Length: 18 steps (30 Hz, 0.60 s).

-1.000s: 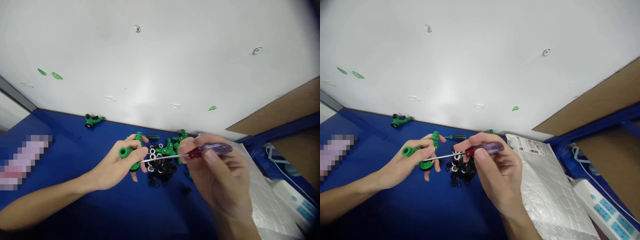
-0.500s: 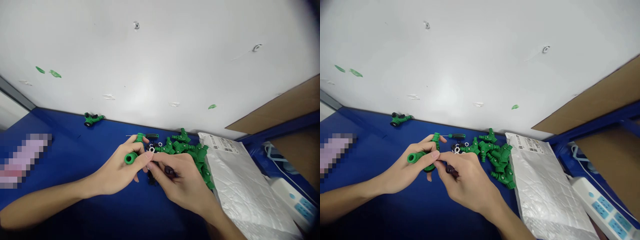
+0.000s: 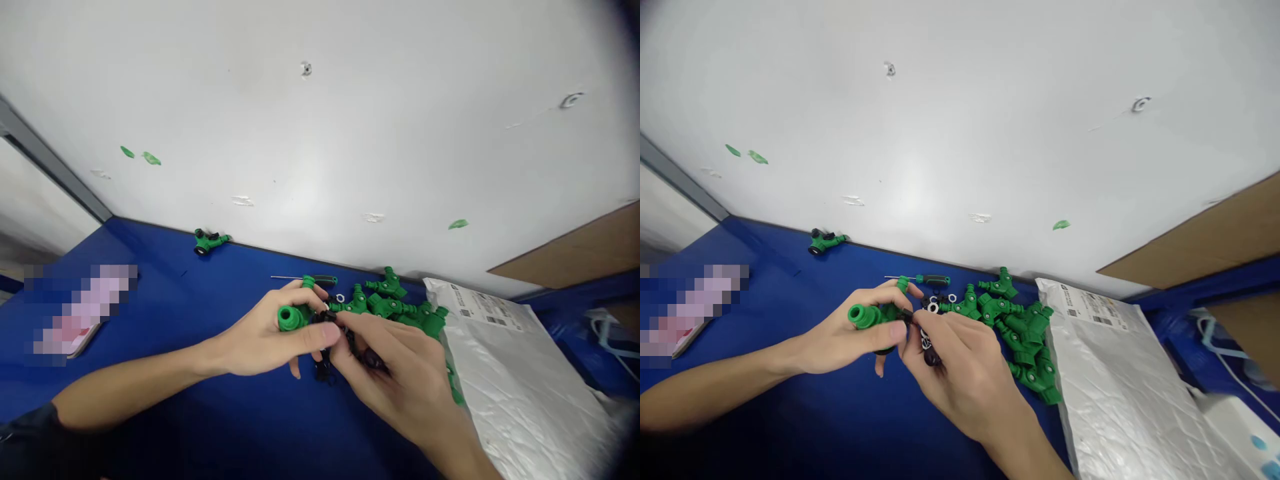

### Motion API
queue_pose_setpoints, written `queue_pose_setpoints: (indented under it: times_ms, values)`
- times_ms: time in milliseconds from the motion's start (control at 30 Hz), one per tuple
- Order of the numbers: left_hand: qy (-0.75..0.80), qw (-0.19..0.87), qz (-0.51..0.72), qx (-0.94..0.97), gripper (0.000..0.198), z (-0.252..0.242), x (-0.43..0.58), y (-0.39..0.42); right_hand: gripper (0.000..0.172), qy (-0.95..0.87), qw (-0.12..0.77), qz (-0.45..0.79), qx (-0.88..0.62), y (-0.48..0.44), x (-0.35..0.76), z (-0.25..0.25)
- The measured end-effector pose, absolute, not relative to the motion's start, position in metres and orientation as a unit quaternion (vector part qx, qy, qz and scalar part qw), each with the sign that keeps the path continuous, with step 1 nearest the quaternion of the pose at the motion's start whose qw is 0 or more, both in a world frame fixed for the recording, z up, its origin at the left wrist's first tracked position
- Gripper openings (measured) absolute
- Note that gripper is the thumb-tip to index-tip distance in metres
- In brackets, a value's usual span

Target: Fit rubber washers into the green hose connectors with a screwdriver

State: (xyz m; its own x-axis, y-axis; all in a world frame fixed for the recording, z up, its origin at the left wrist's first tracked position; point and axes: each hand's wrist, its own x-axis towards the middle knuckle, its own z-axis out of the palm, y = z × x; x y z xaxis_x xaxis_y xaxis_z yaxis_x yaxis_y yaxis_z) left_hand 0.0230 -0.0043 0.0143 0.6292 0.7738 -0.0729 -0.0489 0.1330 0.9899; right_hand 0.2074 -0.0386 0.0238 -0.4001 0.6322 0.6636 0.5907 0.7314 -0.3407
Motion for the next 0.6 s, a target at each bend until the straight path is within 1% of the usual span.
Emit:
queue_pose_setpoints:
  times_ms: [100,200,300,400,467,600]
  values:
    - [0.325,0.647,0.291,0.626,0.030,0.0147,0.0195,-0.0054,0.013,-0.834,0.403,0.029,-0.375,-0.0385,0.2087,0.0235]
    - [0.321,0.652,0.281,0.626,0.025,0.0147,0.0185,-0.0054,0.014,-0.834,0.400,0.021,-0.379,-0.0389,0.2096,0.0234]
    - [0.321,0.650,0.294,0.623,0.022,0.0151,0.0193,-0.0044,0.013,-0.848,0.375,0.034,-0.373,-0.0392,0.2109,0.0242]
    - [0.325,0.627,0.309,0.637,0.023,0.0167,0.0210,-0.0033,0.013,-0.863,0.352,0.052,-0.359,-0.0391,0.2114,0.0253]
    - [0.322,0.643,0.314,0.620,0.028,0.0176,0.0228,-0.0025,0.014,-0.866,0.356,0.034,-0.349,-0.0385,0.2109,0.0258]
    - [0.325,0.736,0.302,0.511,0.037,0.0172,0.0265,-0.0009,0.014,-0.866,0.376,-0.021,-0.328,-0.0365,0.2100,0.0261]
